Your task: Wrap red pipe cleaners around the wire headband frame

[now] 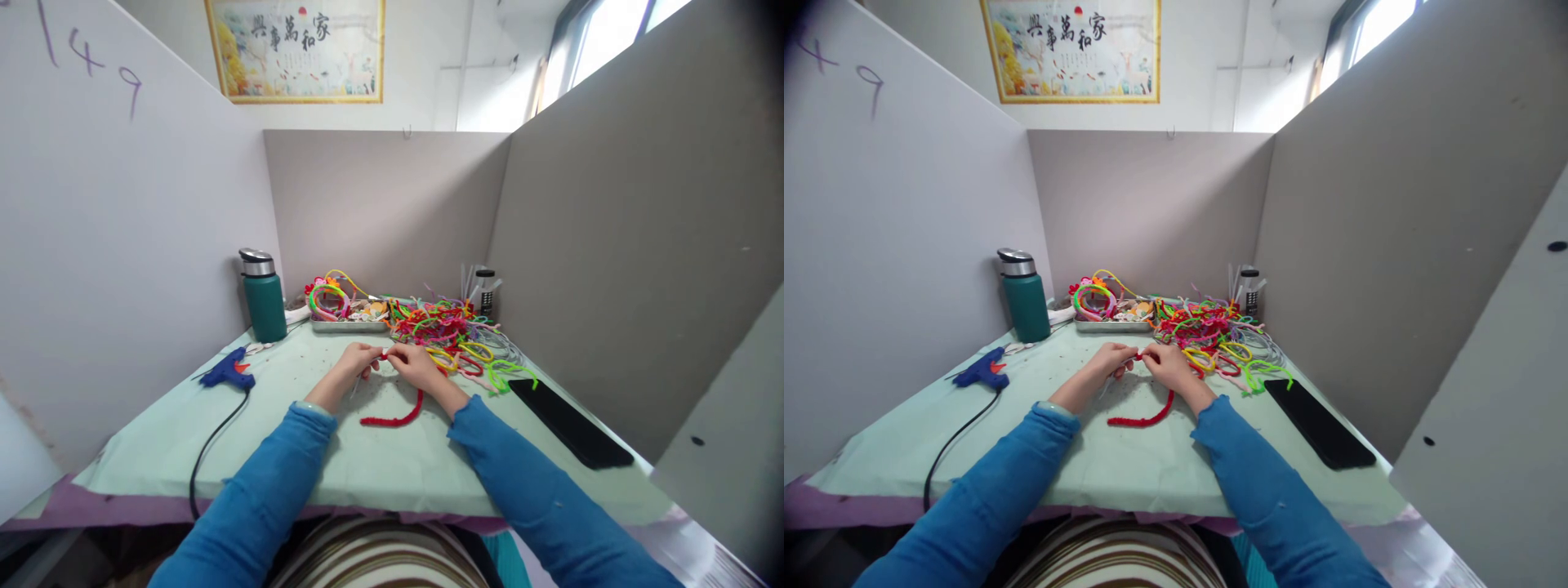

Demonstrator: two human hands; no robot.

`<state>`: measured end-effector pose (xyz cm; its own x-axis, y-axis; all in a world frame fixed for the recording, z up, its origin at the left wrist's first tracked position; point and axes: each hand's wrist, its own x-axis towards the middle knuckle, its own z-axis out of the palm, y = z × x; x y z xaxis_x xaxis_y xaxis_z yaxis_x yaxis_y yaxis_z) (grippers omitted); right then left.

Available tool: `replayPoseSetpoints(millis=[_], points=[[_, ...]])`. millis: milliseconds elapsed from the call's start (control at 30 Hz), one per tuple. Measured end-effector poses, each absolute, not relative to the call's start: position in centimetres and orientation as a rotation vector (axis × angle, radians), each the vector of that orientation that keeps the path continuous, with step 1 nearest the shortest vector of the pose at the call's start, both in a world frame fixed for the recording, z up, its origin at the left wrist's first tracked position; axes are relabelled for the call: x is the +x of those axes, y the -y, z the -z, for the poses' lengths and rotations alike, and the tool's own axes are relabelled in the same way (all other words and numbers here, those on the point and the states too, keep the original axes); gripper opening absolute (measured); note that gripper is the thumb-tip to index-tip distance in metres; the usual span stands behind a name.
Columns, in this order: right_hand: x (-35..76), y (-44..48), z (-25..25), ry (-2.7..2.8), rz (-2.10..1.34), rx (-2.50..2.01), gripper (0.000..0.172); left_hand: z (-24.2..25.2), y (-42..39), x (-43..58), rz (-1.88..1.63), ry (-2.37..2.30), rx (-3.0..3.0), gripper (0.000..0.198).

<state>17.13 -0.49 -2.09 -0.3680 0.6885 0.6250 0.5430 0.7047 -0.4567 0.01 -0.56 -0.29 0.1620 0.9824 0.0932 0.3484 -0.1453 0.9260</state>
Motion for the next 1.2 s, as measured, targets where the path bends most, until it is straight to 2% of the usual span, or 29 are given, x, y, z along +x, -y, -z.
replayPoseSetpoints(millis=[267, 733, 1200], points=[[17.4, -0.1, 2.3, 1.979, -0.231, -1.048, 0.017, 0.6, -0.1, 0.3, -1.129, -1.214, 1.863, 0.026], [17.4, -0.1, 2.3, 1.966, -0.216, -1.084, 0.018, 1.0, -0.9, 0.3, -1.072, -1.424, 2.203, 0.024], [17.3, 0.4, 2.0, 2.001, -0.206, -1.043, 0.018, 0.8, -0.3, 0.5, -0.961, -1.345, 1.967, 0.029]])
